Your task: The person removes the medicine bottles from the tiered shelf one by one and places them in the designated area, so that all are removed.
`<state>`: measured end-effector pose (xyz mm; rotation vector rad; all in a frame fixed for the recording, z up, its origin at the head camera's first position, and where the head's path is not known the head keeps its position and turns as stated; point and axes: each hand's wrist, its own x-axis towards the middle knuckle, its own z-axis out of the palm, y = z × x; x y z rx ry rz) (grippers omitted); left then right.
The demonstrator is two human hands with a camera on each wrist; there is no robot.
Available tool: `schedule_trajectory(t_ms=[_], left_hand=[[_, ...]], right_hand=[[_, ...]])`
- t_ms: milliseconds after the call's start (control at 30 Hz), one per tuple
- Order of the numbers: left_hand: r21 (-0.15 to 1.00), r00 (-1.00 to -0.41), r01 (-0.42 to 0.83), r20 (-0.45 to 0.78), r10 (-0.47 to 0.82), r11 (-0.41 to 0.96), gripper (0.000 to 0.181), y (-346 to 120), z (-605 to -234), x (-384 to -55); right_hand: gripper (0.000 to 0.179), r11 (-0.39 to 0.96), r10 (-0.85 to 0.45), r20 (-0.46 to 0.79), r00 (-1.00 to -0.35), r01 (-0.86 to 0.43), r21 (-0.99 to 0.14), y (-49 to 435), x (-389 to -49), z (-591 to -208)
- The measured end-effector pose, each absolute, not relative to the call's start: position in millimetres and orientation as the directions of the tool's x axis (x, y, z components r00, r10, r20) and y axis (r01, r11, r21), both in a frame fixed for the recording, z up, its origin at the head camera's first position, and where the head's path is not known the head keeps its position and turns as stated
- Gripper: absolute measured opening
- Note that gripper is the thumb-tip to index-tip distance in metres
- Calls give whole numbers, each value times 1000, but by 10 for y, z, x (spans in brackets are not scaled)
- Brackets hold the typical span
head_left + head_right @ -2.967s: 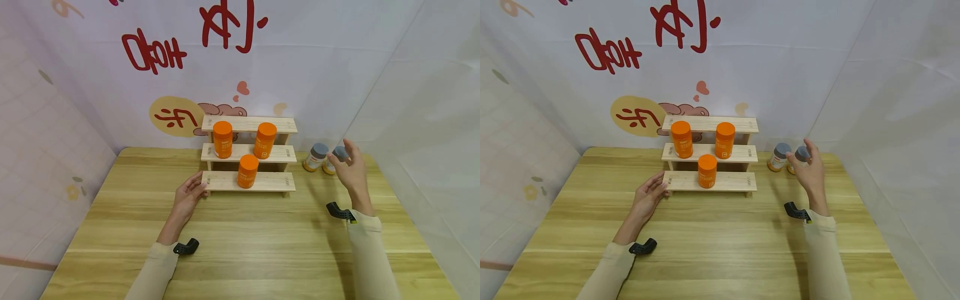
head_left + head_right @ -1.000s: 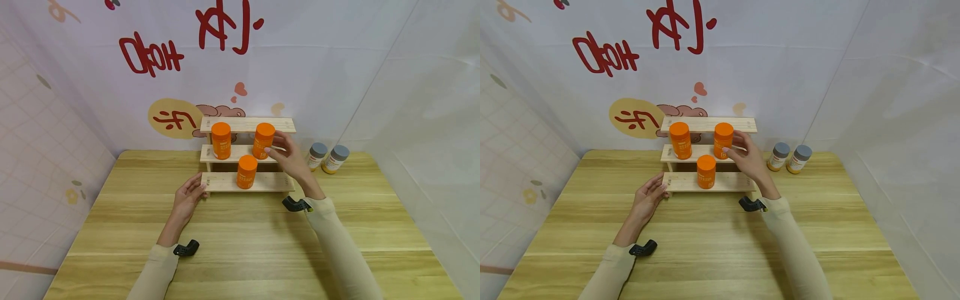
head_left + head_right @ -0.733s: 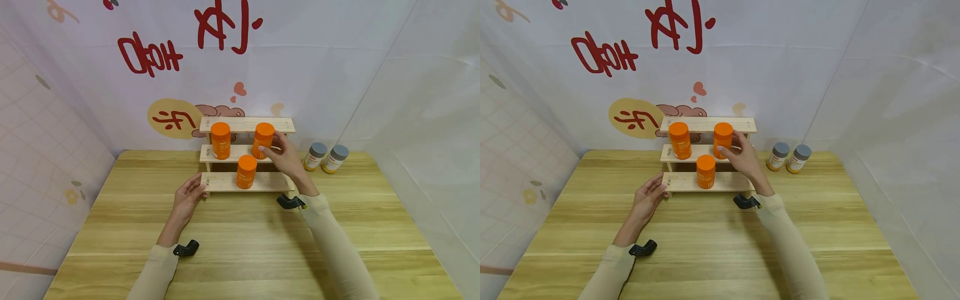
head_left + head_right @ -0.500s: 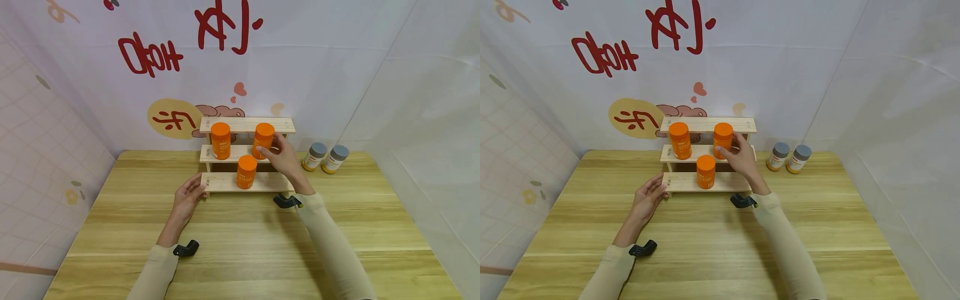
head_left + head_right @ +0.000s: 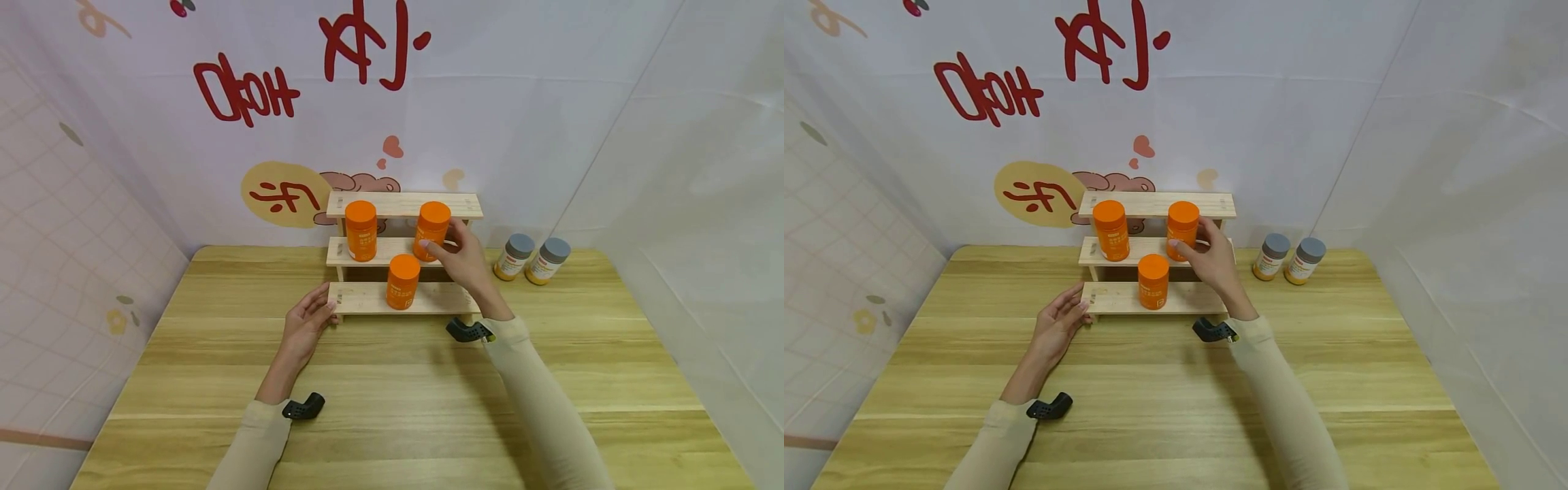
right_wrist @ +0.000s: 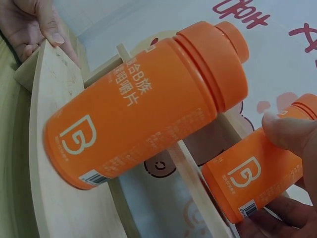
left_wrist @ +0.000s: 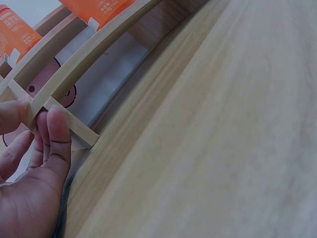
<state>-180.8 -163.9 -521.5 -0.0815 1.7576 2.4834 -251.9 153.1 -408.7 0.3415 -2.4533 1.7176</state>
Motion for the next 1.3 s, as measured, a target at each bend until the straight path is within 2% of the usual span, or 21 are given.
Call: schedule_trajectory(t_ms=[433, 833, 1300], left_hand=[[940, -994, -105, -95, 46, -326, 60, -1683, -5208, -1783], [946, -995, -93, -80, 54, -309, 58, -1678, -5198, -1800], [942, -995, -97, -86, 48, -323, 56, -1637, -5192, -1799]], right_hand=[[61, 300, -120, 233, -965, -259, -918, 1646, -2427, -4035], [58, 311, -58, 273, -960, -277, -909, 1857, -2314, -4014], [58, 309, 11, 237, -971, -222, -925, 2135, -2195, -4019]])
